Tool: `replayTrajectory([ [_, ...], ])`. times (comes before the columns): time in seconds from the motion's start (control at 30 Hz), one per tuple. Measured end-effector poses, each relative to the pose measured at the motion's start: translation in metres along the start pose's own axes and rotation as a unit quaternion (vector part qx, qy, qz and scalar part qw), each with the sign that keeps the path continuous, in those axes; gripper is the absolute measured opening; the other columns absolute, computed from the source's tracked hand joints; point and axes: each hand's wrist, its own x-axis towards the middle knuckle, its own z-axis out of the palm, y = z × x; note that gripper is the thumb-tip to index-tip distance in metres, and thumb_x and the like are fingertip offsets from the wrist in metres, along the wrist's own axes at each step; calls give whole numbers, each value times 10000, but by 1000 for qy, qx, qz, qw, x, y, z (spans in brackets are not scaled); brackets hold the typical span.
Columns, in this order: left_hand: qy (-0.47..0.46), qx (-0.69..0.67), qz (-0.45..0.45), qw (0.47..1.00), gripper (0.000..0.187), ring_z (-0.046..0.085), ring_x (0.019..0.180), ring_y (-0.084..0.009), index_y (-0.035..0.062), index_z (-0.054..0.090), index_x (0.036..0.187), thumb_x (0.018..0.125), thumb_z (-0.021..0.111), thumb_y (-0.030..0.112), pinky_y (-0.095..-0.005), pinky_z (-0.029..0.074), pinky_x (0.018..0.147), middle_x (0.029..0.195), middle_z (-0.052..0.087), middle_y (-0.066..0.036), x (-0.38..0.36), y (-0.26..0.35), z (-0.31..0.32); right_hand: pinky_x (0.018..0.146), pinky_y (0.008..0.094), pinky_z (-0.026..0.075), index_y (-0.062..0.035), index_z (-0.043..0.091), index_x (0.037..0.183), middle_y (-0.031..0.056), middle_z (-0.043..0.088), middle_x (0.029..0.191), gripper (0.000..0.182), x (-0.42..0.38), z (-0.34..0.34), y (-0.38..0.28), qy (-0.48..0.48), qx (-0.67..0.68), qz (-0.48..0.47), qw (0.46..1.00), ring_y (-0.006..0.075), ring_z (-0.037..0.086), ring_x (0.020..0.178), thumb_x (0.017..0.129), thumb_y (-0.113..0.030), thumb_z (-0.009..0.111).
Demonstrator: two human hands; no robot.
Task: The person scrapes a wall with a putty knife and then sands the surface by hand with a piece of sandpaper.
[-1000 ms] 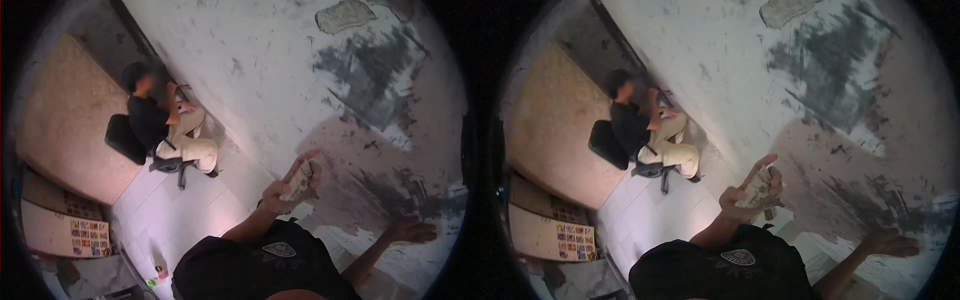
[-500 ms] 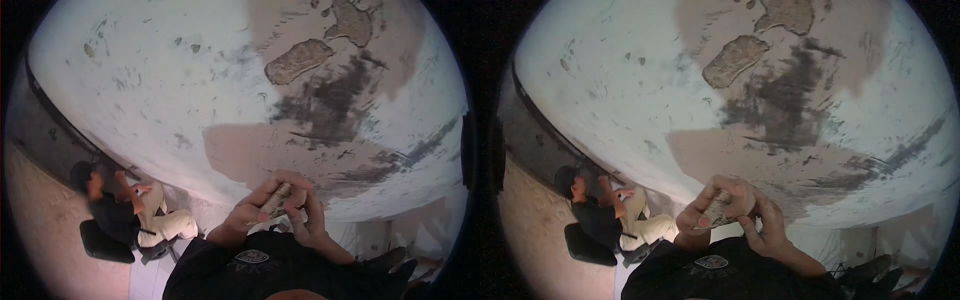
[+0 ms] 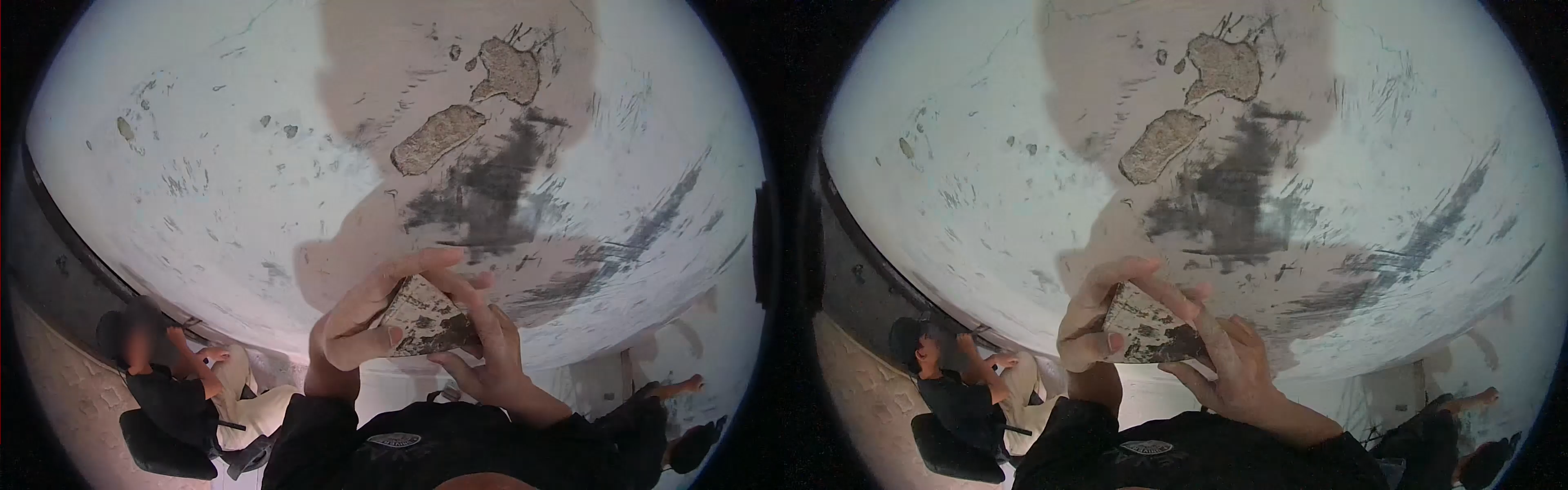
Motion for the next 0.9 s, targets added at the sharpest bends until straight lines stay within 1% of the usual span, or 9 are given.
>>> replayTrajectory([
  [0.1,-43,180,-76,980,763,450,1401,-398,-70,347,1506,810,599,116,-526,337,1156,1432,511,-268,12,25,2,588,343,394,74,453,1453,98,670,795,867,8,-11,0,-21,-76,-20,997,197,594,650,765,-261,862],
  [0.17,-39,514,-25,857,665,417,1436,-372,-1,459,1471,832,615,95,-544,320,1160,1504,475,-207,23,38,9,580,334,376,75,454,1454,82,660,759,871,11,-17,-1,-16,-107,-13,994,181,584,631,764,-274,855],
  [0.2,-45,518,-18,854,665,417,1436,-372,-1,459,1471,832,615,95,-544,320,1160,1504,475,-207,31,44,15,572,325,357,76,456,1456,66,649,724,876,17,-19,-1,-12,-136,-9,991,166,575,613,763,-288,849],
  [0.27,-37,788,44,612,419,441,1422,-368,66,633,1330,918,582,117,-559,243,1194,1426,580,-158,45,52,28,571,322,350,79,461,1453,54,636,693,862,34,-24,-8,7,-159,-8,987,156,565,592,776,-306,832],
  [0.37,-63,863,90,493,401,480,1400,-314,102,660,1308,980,485,254,-532,172,1211,1427,591,-98,62,50,38,578,315,346,86,461,1453,39,616,650,829,60,-23,-7,61,-200,-35,977,147,550,558,805,-301,804],
  [0.43,-46,875,108,470,445,499,1384,-294,103,658,1309,999,428,324,-507,151,1214,1426,592,-94,76,47,37,585,311,347,90,457,1455,35,609,639,808,79,-24,-8,101,-220,-71,968,147,545,544,819,-278,793],
  [0.5,-26,885,127,447,501,519,1369,-273,105,656,1311,1018,372,395,-481,130,1217,1425,594,-89,91,47,27,615,316,348,140,471,1421,78,581,622,634,99,-28,-17,79,-260,-12,962,176,492,521,852,-63,667],
  [0.67,-34,839,269,471,629,535,1347,-338,2,617,1328,1036,306,464,-464,314,1157,1397,603,-160,128,49,-17,622,322,365,108,507,1413,105,577,620,619,143,-17,-7,157,-287,-56,943,195,509,518,843,-66,671],
  [0.9,7,823,294,486,771,513,1365,-344,-11,568,1389,986,361,613,-467,348,1150,1437,563,-179,129,58,-41,644,348,398,89,488,1426,74,618,641,680,165,-11,-19,110,-312,-86,940,223,603,559,812,-116,697],
])
